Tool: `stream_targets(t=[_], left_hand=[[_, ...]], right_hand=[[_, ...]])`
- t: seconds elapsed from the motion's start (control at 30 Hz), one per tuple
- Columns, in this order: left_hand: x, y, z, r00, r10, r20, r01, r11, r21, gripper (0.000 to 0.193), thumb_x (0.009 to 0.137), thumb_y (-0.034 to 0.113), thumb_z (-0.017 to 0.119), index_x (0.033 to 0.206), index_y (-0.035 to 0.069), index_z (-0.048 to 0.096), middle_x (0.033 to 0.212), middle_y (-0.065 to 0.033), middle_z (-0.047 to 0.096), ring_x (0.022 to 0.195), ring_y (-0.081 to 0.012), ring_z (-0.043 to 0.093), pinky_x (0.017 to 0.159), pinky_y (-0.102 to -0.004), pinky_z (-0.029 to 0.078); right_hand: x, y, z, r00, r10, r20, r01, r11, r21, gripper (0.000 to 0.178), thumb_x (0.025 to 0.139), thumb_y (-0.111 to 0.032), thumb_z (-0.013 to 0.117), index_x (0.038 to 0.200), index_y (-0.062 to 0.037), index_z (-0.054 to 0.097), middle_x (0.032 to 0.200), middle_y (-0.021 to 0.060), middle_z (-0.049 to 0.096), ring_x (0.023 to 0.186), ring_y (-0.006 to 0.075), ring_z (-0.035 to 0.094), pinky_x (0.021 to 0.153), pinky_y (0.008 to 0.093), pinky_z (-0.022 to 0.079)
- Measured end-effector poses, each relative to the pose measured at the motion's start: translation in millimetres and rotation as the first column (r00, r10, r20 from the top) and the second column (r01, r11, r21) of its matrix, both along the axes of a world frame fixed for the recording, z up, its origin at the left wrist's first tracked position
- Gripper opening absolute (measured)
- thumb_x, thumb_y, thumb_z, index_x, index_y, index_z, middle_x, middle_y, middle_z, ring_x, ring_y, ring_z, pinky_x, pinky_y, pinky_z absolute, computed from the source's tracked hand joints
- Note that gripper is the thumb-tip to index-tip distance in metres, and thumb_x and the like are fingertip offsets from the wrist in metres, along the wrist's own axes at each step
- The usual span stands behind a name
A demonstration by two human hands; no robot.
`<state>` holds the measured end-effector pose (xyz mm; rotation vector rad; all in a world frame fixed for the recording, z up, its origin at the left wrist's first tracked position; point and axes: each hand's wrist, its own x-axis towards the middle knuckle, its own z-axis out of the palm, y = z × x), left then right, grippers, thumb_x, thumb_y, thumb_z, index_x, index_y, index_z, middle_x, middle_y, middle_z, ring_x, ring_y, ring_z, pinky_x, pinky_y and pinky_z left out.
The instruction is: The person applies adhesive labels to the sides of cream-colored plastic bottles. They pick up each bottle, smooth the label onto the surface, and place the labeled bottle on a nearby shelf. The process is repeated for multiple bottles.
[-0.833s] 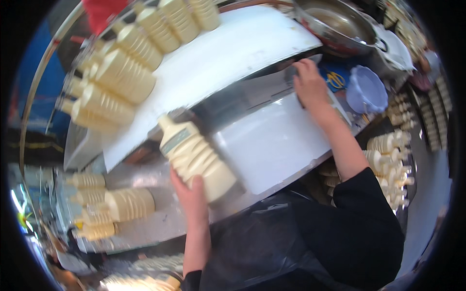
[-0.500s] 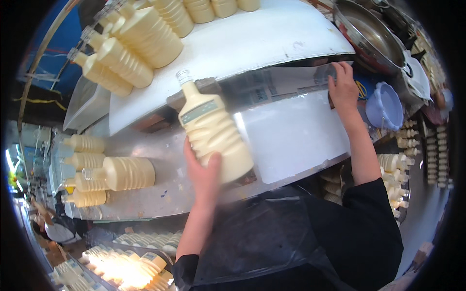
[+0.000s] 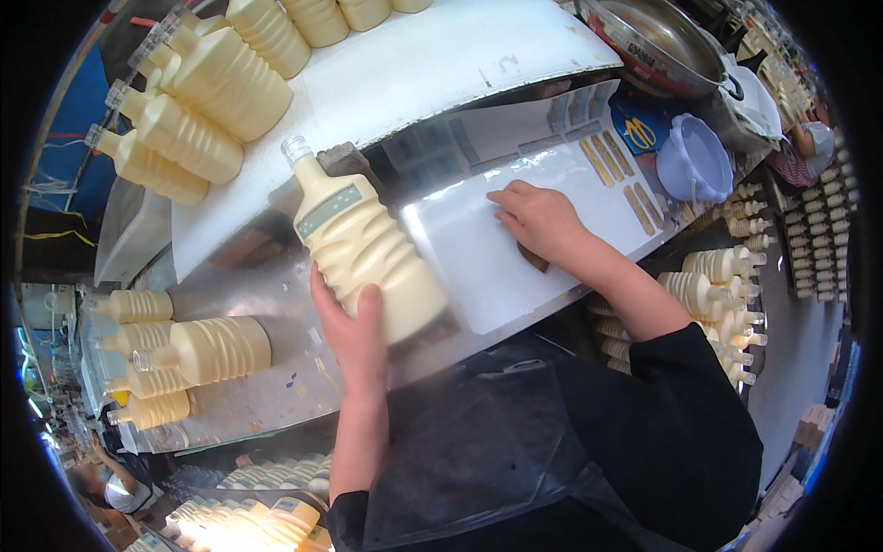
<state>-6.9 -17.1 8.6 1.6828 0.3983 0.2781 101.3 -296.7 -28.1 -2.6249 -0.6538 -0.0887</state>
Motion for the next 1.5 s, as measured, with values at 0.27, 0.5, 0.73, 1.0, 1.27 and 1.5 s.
stream_targets(t=[0.27, 0.5, 0.73, 1.0, 1.27, 1.5], left_hand=[[0.7, 5.4, -7.6, 1.0, 0.001, 0.024, 0.0, 1.0, -0.025, 0.081, 0.091, 0.018, 0.068, 0.158, -0.004, 0.028, 0.151, -0.0206, 0.045, 0.138, -0.0289, 0.046, 0.117, -0.0395, 0.035], [0.5, 4.2, -4.2, 1.0, -0.007, 0.002, 0.007, 0.998, -0.063, 0.082, 0.09, 0.02, 0.069, 0.158, -0.003, 0.028, 0.148, -0.0214, 0.048, 0.135, -0.0293, 0.049, 0.114, -0.0398, 0.039], [0.3, 2.4, -3.5, 1.0, 0.003, 0.0, -0.003, 0.999, -0.042, 0.083, 0.091, 0.023, 0.07, 0.158, -0.003, 0.027, 0.146, -0.0224, 0.05, 0.133, -0.0295, 0.052, 0.112, -0.0394, 0.041], [1.3, 4.2, -1.8, 1.0, 0.008, -0.006, -0.008, 0.999, -0.049, 0.087, 0.088, 0.025, 0.073, 0.157, -0.003, 0.028, 0.142, -0.0233, 0.054, 0.127, -0.0297, 0.058, 0.106, -0.0396, 0.048], [-0.3, 4.8, 0.0, 1.0, 0.016, -0.024, -0.018, 0.998, -0.06, 0.092, 0.084, 0.025, 0.076, 0.158, -0.001, 0.028, 0.143, -0.0257, 0.053, 0.126, -0.0321, 0.059, 0.105, -0.0418, 0.049], [-34.6, 18.5, -20.5, 0.981, -0.192, -0.02, 0.19, 0.94, 0.285, 0.111, 0.073, 0.025, 0.083, 0.16, -0.001, 0.02, 0.15, -0.0248, 0.044, 0.137, -0.0352, 0.049, 0.113, -0.0442, 0.041]], right_hand=[[31.9, 40.9, -22.7, 0.985, 0.003, 0.175, -0.008, 1.0, 0.026, 0.029, 0.091, -0.006, 0.057, 0.118, -0.0035, 0.067, 0.129, 0.0149, 0.065, 0.092, 0.037, 0.07, 0.08, 0.0458, 0.058], [7.0, 57.5, -13.9, 0.989, 0.012, -0.147, -0.053, 0.96, -0.276, 0.033, 0.086, -0.002, 0.055, 0.117, 0.001, 0.064, 0.131, 0.0183, 0.064, 0.088, 0.0374, 0.071, 0.076, 0.0474, 0.058], [-18.4, 33.2, -1.6, 0.979, 0.188, -0.085, -0.203, 0.945, -0.257, 0.04, 0.088, -0.005, 0.056, 0.127, -0.0001, 0.062, 0.136, 0.0166, 0.062, 0.086, 0.0366, 0.071, 0.074, 0.0461, 0.058], [-85.4, 26.2, 27.7, 0.957, 0.185, -0.225, -0.273, 0.841, -0.467, 0.047, 0.088, -0.005, 0.057, 0.134, 0.0004, 0.058, 0.137, 0.0168, 0.06, 0.081, 0.0312, 0.072, 0.07, 0.041, 0.059], [-103.9, -0.2, 17.3, 0.947, 0.316, -0.053, -0.31, 0.861, -0.403, 0.047, 0.085, -0.008, 0.062, 0.131, 0.0005, 0.061, 0.135, 0.0154, 0.059, 0.074, 0.0254, 0.07, 0.065, 0.0385, 0.058], [-131.6, -26.1, 14.3, 0.963, 0.266, -0.042, -0.265, 0.913, -0.309, 0.06, 0.086, -0.03, 0.077, 0.135, -0.0003, 0.06, 0.142, 0.0149, 0.058, 0.082, 0.0243, 0.071, 0.069, 0.0385, 0.058]])
